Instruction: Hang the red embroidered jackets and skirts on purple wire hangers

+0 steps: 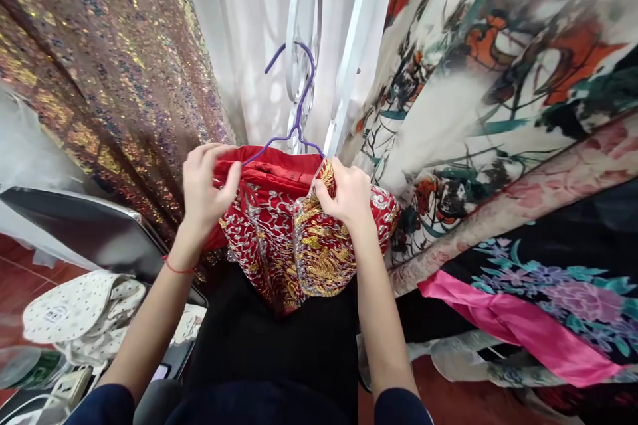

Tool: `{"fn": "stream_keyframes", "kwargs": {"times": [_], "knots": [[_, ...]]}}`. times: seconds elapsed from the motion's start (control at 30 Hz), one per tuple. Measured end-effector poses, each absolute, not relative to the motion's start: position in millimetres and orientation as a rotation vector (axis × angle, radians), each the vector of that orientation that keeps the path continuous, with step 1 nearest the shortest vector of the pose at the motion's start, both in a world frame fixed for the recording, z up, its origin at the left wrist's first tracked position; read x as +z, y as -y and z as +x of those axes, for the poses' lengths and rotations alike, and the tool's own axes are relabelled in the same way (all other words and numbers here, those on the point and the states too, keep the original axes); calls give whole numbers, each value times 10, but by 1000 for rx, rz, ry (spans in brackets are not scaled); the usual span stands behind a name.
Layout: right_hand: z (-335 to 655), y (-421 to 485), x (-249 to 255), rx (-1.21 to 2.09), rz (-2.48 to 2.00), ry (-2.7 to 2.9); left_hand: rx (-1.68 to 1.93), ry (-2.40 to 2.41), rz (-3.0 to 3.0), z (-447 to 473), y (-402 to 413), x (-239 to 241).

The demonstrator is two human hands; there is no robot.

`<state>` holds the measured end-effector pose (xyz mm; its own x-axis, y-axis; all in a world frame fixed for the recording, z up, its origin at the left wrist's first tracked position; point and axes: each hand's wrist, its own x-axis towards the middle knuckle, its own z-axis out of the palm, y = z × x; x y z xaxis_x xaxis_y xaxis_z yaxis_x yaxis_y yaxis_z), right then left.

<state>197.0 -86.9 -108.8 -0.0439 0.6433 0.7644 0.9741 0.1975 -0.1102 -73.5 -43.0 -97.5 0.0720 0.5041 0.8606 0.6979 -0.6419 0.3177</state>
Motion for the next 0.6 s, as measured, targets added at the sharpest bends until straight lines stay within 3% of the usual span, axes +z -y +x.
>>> {"fn": "stream_keyframes", "kwargs": {"times": [0.2, 0.4, 0.6], "knots": [[2021, 1100, -931, -515, -1586, 1974, -1407, 984, -2455, -329, 394, -956], [1921, 1404, -682, -365, -1729, 2198, -1573, 872, -2313, -150, 443, -780], [1918, 1448, -707, -459, -1828, 2202, -1169, 441, -2444, 205, 525, -606]]}}
